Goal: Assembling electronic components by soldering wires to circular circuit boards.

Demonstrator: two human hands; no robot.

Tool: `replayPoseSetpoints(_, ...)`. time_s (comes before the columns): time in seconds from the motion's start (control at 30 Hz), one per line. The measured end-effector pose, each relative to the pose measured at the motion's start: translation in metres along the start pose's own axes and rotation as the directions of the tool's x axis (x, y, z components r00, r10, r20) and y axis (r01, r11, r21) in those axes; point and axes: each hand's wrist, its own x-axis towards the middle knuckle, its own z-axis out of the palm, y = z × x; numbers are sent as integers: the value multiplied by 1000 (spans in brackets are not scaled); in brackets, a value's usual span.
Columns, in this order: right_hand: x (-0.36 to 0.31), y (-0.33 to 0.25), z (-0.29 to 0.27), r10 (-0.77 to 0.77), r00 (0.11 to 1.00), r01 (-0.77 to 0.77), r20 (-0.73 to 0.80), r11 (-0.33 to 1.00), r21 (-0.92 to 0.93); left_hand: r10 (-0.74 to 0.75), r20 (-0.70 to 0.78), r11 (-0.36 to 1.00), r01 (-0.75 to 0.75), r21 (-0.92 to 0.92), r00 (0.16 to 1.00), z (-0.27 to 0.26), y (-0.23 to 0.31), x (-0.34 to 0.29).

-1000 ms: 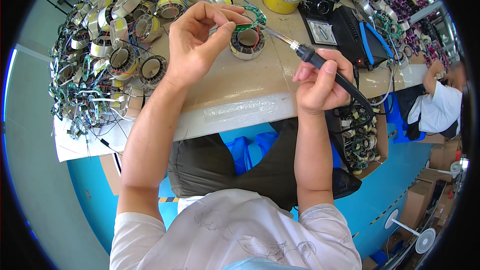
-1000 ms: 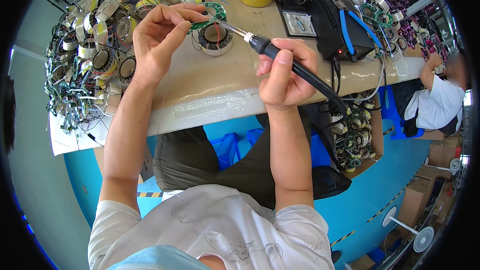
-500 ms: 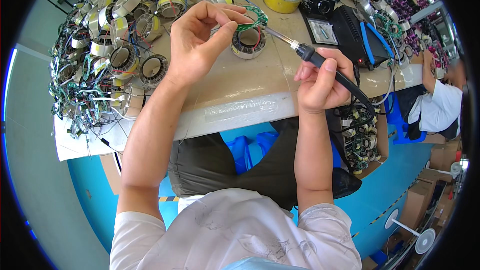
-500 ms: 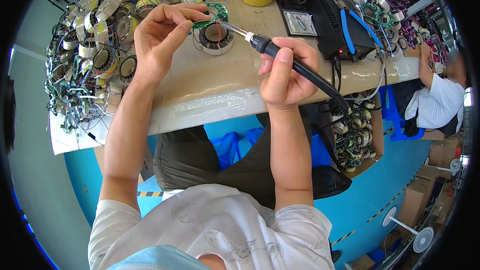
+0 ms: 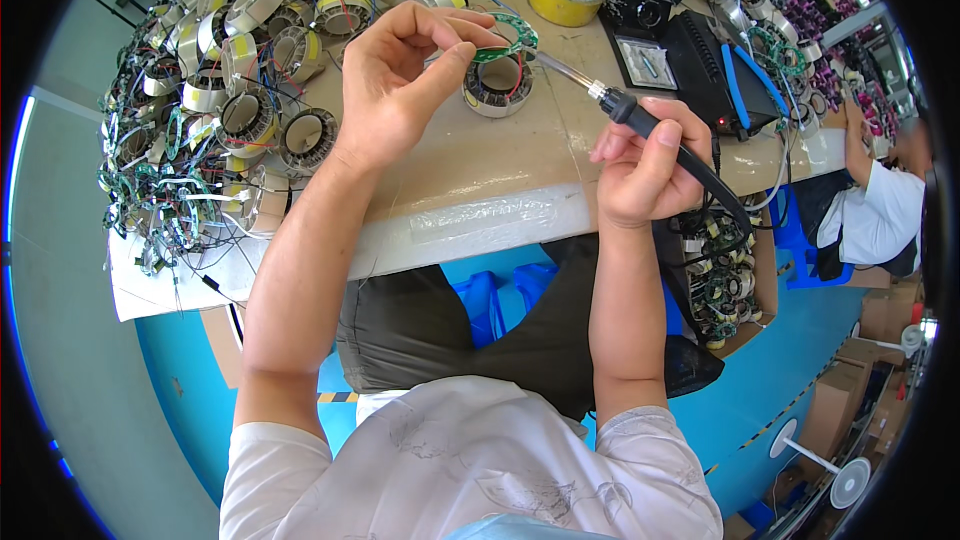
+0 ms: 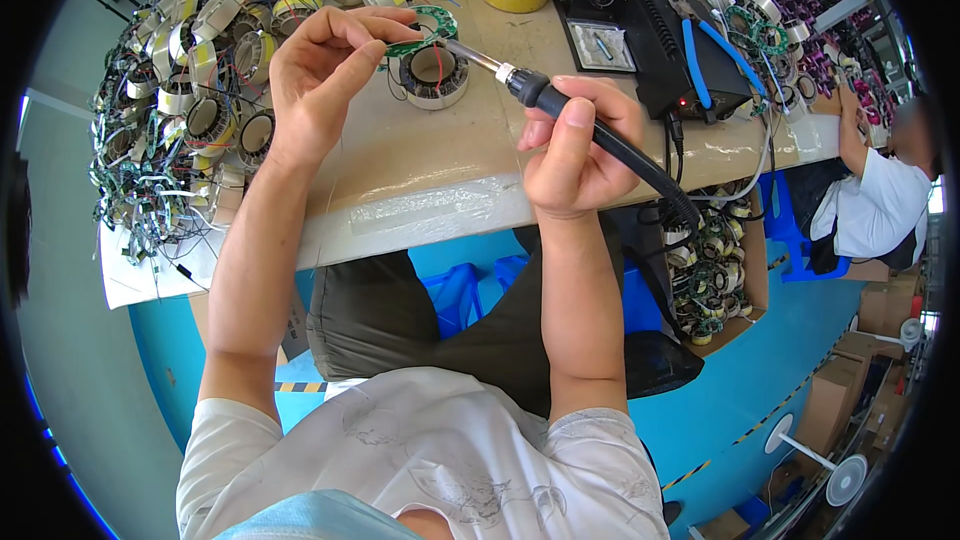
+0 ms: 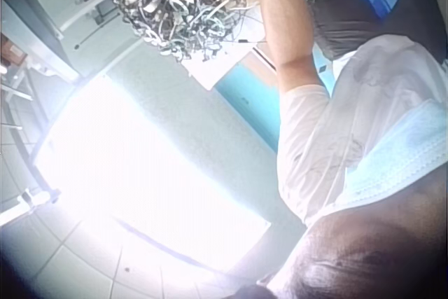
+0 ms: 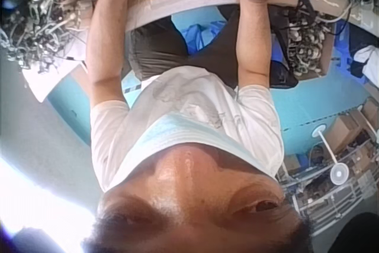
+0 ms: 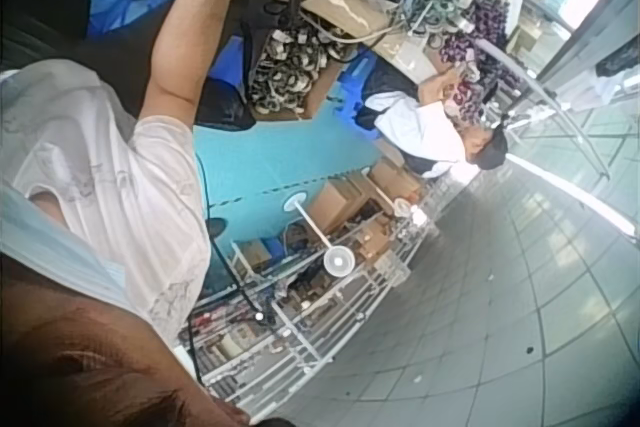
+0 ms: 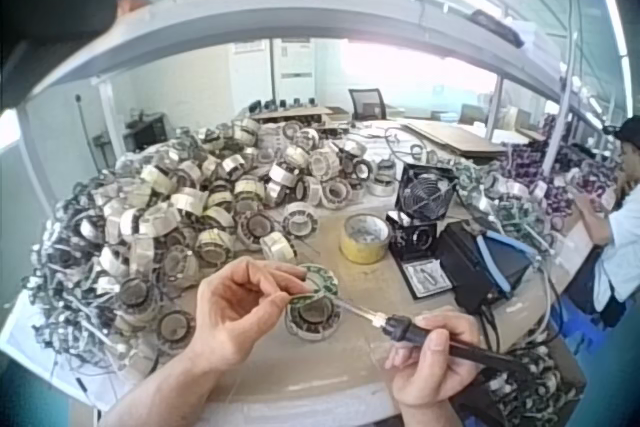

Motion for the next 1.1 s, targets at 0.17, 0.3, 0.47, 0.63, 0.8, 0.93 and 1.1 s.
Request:
replayPoseSetpoints(0.17,0,1,0,-13,1000,13,16,1000,-7,11,11,1000,-11,4,1000,-2,-1,0)
replayPoseSetpoints(0.3,0,2,0,-17,1000,17,21,1000,-11,19,19,1000,-19,7,1000,-3,-2,0)
replayPoseSetpoints(0.47,1,0,0,-9,1000,9,15,1000,-18,32,24,999,-32,-4,999,-2,-4,0)
replayPoseSetpoints(0.63,1,-1,1,1,1000,-1,21,1000,-22,41,27,999,-42,2,999,-2,-4,0)
replayPoseSetpoints(0.8,1,0,0,-1,1000,1,23,999,-34,35,23,999,-34,-6,999,-2,-2,0)
replayPoseSetpoints(0.93,0,-1,1,-7,1000,7,-14,1000,19,41,27,999,-40,-14,999,-3,-2,0)
replayPoseSetpoints(1.1,0,-3,2,4,1000,-4,31,1000,11,54,31,999,-54,-5,998,-4,-2,0)
